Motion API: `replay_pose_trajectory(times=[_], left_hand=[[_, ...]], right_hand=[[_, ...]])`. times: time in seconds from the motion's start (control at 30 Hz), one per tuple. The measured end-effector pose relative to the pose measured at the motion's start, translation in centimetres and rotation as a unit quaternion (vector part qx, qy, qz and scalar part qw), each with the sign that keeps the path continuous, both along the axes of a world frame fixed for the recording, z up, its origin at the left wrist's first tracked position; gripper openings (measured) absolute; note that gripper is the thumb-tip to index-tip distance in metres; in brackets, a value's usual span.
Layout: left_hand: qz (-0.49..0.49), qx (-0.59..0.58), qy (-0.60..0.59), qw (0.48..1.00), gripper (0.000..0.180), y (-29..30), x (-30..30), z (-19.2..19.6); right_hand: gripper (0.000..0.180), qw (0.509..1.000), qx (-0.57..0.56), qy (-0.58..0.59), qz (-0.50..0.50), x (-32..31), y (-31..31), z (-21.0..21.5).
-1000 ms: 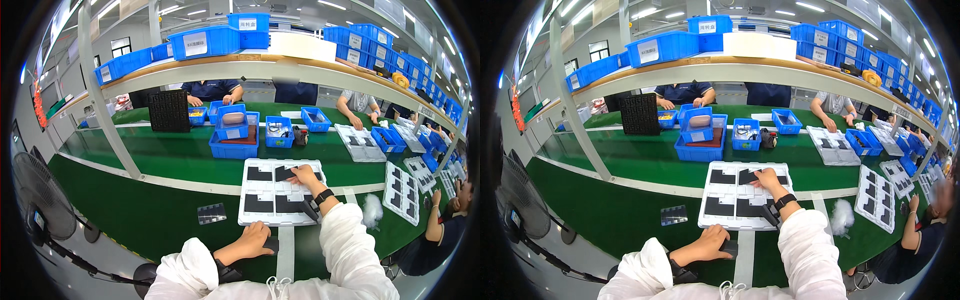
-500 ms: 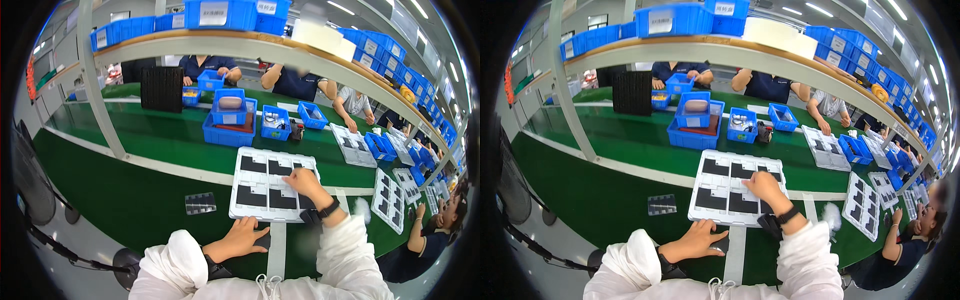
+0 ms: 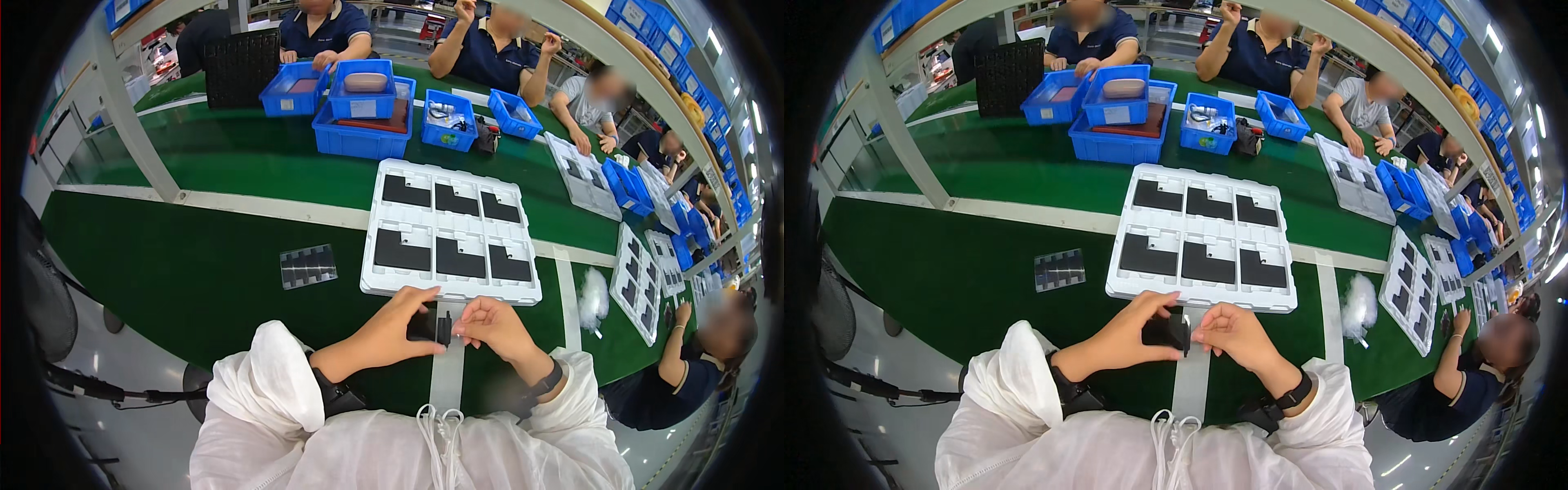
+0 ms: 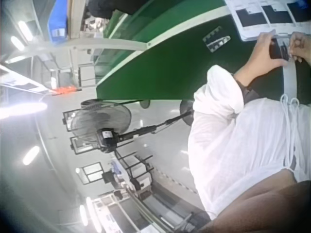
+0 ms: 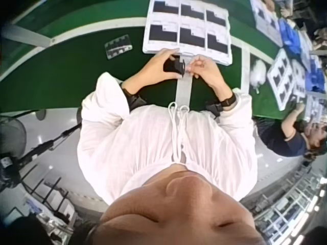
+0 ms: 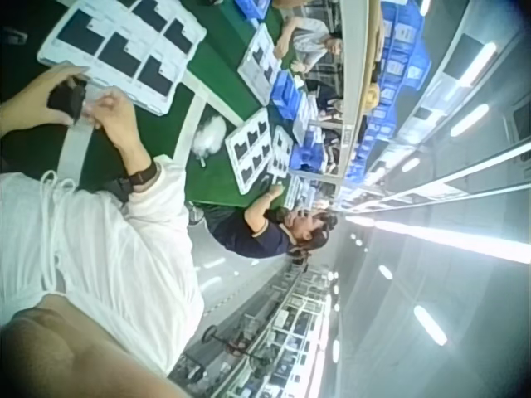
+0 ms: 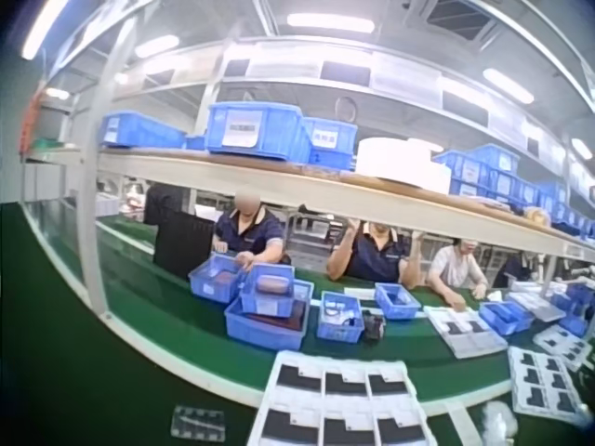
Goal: Assembling small electronic parts by removing backing film and placing the components into a white plastic tray.
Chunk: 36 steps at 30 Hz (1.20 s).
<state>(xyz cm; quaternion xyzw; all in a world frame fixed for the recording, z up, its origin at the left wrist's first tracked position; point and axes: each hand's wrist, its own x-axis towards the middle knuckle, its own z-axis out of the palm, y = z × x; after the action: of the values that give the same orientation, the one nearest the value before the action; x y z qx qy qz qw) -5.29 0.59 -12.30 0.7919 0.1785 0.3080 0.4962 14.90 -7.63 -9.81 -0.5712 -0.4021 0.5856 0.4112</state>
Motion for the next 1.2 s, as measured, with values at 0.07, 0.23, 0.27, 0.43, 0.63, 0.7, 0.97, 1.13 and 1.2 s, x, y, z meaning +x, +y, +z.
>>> replay_pose_trajectory(times=[0.07,0.23,0.27,0.43,0.63,0.7,0.97,1.13,1.2], left_hand=[[-0.038,-0.132,-0.013,0.990,0.061,0.5,-0.2,-0.3],[-0.071,-0.284,-0.073,0.953,0.059,0.0,0.2,-0.3],[-0.075,-0.284,-0.072,0.953,0.059,-0.1,0.3,-0.3],[-0.087,-0.258,-0.058,0.960,0.044,-0.3,0.4,-0.5],[-0.086,-0.265,-0.071,0.958,0.031,-0.5,0.6,-0.8],[-0.073,-0.268,-0.054,0.959,0.029,-0.4,0.6,-0.8],[-0.051,-0.148,-0.016,0.988,0.016,-0.5,0.9,-1.3],[-0.038,0.048,0.066,0.996,0.021,-0.6,1.5,-1.6],[-0.013,0.116,0.114,0.987,0.023,-0.6,1.6,-1.9]], right_hand=[[0.012,1.000,0.011,0.004,0.011,0.2,-0.2,0.4],[0.015,0.998,0.055,0.037,0.004,-0.3,-0.5,0.6],[0.015,0.998,0.056,0.036,0.000,-0.4,-0.5,0.5],[0.023,0.995,0.081,-0.060,0.022,-1.8,-0.6,0.9],[0.022,1.000,0.020,-0.015,0.003,-1.1,-1.1,1.2],[0.020,0.999,0.008,-0.034,-0.007,-0.3,-1.9,0.9],[0.015,0.759,0.134,-0.574,-0.279,11.4,-6.7,0.1],[0.022,0.622,-0.002,-0.754,-0.213,19.1,-8.8,-2.9],[0.023,0.610,-0.028,-0.761,-0.218,19.5,-8.3,-4.4]])
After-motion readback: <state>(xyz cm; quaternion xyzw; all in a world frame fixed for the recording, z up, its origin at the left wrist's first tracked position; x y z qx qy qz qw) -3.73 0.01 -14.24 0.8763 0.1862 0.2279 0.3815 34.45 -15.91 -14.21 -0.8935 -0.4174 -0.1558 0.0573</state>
